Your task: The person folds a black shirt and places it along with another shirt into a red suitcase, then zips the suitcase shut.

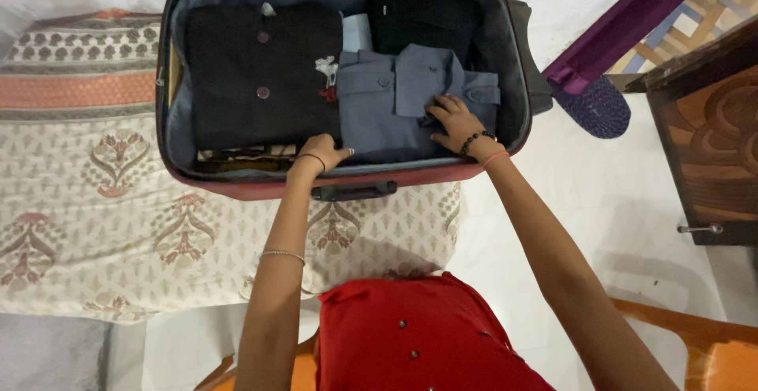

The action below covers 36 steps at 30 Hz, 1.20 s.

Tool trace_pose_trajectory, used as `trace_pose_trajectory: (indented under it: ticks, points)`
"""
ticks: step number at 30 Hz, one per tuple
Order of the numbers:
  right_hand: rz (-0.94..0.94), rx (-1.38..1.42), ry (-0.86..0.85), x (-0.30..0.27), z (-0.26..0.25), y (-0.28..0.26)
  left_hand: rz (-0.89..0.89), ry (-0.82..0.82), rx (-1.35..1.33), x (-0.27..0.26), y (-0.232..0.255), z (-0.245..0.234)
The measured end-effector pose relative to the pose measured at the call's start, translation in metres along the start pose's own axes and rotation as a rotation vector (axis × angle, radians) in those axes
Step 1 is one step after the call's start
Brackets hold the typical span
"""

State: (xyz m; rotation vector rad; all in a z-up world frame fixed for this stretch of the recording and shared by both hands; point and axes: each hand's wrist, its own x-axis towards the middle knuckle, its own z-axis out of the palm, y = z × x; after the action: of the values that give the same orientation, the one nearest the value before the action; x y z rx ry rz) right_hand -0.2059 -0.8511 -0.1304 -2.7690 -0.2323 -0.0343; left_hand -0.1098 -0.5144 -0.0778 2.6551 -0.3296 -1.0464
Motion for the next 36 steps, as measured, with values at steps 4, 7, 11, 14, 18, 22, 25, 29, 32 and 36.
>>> trace_pose_trajectory:
  ticks: [4, 7, 11, 14, 18, 22, 25, 29, 32, 36]
  points:
    - [0.067, 0.32, 0.271, -0.004, -0.008, 0.006, 0.025, 0.103, 0.02, 0.001, 0.002, 0.0]
    - [0.223, 0.065, 0.32, -0.001, -0.01, 0.019, 0.04, 0.223, 0.056, 0.007, 0.002, 0.007]
    - [0.26, -0.114, 0.282, 0.012, -0.005, 0.054, 0.043, 0.331, 0.105, 0.01, 0.01, 0.03]
    - [0.263, -0.135, 0.224, 0.025, -0.015, 0.065, 0.014, 0.298, 0.101, -0.001, 0.021, 0.026]
    - [0.291, 0.01, 0.067, 0.033, -0.028, 0.079, 0.106, 0.313, 0.109, -0.007, 0.021, 0.017]
    - [0.374, -0.094, -0.02, 0.04, -0.015, 0.091, 0.41, 0.644, -0.03, 0.005, 0.028, 0.047]
    - [0.324, -0.109, 0.085, 0.034, -0.003, 0.099, 0.426, 0.694, -0.32, 0.019, 0.031, 0.051]
    - [0.325, -0.144, 0.106, 0.03, -0.011, 0.086, 0.083, 0.472, -0.718, 0.015, 0.033, 0.028]
    - [0.358, -0.073, 0.087, 0.028, -0.026, 0.071, 0.071, 0.339, -0.691, 0.026, 0.037, 0.018]
    - [0.403, -0.09, 0.034, 0.026, -0.034, 0.063, 0.28, 0.539, -0.559, 0.05, 0.035, 0.034]
